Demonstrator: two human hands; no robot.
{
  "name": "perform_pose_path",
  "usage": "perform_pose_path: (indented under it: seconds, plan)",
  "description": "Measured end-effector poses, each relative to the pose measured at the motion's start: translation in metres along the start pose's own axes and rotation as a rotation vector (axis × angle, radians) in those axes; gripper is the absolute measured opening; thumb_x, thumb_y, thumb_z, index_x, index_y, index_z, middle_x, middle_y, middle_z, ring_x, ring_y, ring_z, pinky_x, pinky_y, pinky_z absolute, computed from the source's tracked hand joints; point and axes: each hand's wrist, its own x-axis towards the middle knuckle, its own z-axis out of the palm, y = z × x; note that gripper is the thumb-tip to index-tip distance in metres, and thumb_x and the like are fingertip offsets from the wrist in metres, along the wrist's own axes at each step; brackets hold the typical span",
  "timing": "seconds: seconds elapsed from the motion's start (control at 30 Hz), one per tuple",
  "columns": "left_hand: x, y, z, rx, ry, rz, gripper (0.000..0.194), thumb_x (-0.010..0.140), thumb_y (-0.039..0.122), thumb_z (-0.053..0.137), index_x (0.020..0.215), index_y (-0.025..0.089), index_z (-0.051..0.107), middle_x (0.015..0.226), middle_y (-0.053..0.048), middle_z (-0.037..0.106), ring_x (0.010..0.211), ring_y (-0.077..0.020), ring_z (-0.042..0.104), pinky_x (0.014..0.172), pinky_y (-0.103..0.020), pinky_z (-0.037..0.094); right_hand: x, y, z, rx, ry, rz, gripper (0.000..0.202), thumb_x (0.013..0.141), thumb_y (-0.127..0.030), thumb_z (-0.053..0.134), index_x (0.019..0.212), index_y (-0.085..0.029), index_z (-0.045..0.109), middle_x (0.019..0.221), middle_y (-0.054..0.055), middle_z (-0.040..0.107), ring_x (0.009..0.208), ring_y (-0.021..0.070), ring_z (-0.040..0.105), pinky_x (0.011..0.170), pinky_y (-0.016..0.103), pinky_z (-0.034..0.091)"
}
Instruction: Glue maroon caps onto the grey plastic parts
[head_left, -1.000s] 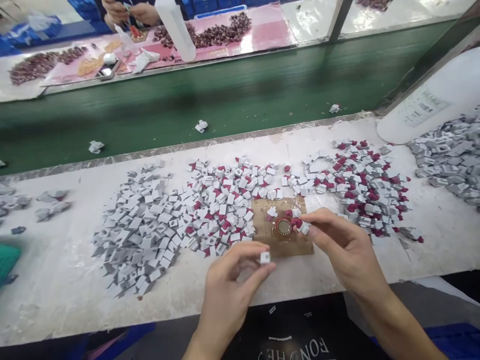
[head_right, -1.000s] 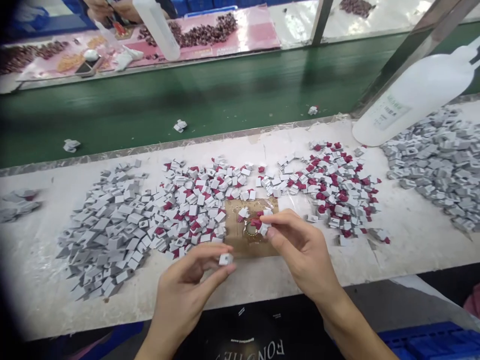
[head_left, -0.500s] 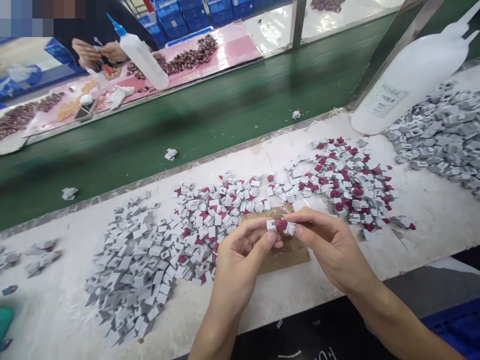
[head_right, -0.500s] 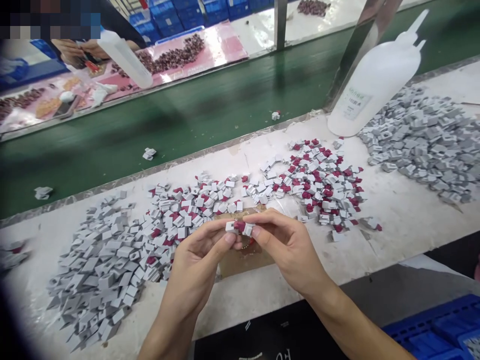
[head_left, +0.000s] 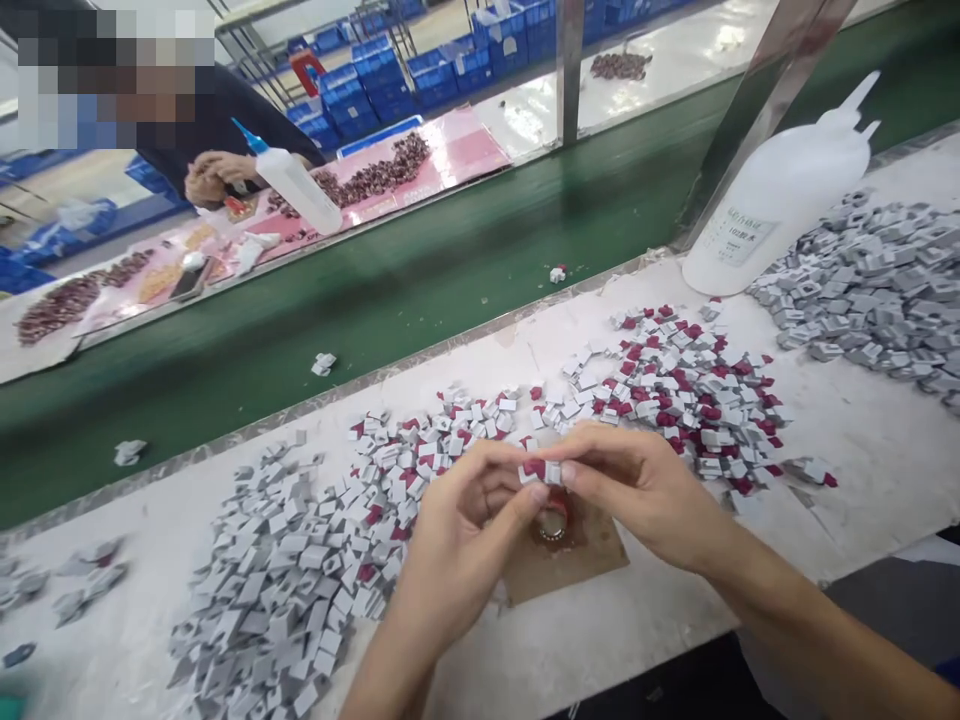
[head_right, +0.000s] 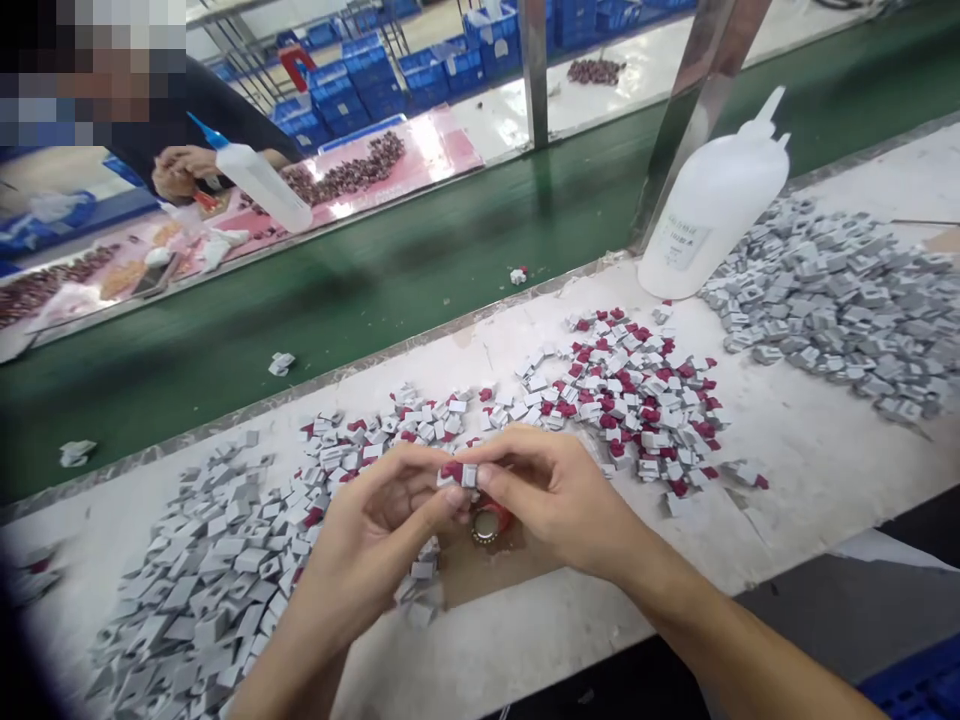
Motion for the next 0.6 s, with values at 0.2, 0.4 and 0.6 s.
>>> perform_pose_path:
  seconds: [0.2, 0.4, 0.6]
  plan:
    - [0.109, 0.026, -0.033, 0.458, 0.235, 0.064, 0.011, 0.099, 0.015, 0.086, 0.108, 0.02, 0.082, 0.103, -0.006, 0.085, 0.101, -0.0237, 0.082, 0.09, -0.035, 0.068, 0.116, -0.017, -0.036, -0.755, 0.266, -0.02, 0.041, 0.111, -0.014, 0.072, 0.148, -0.024, 0.086, 0.152, 0.016, 0.08, 0.125, 0.0308, 0.083, 0.113, 0.054, 0.07]
    - [0.227, 0.026, -0.03, 0.58, 0.347, -0.002, 0.043, 0.114, 0.043, 0.082, 0.149, 0.019, 0.074, 0.148, -0.014, 0.077, 0.125, -0.0305, 0.08, 0.106, -0.054, 0.071, 0.233, -0.019, -0.055, -0.911, 0.338, -0.026, 0.039, 0.115, -0.039, 0.081, 0.15, -0.023, 0.076, 0.162, 0.015, 0.072, 0.137, 0.032, 0.076, 0.116, 0.056, 0.067]
    - [0.248, 0.025, -0.023, 0.69, 0.398, -0.04, 0.043, 0.114, 0.043, 0.081, 0.151, 0.021, 0.074, 0.154, -0.015, 0.075, 0.13, -0.0314, 0.078, 0.11, -0.055, 0.07, 0.23, -0.019, -0.049, -0.869, 0.316, -0.032, 0.042, 0.115, -0.044, 0.081, 0.15, -0.022, 0.075, 0.153, 0.013, 0.076, 0.128, 0.0298, 0.079, 0.108, 0.054, 0.07]
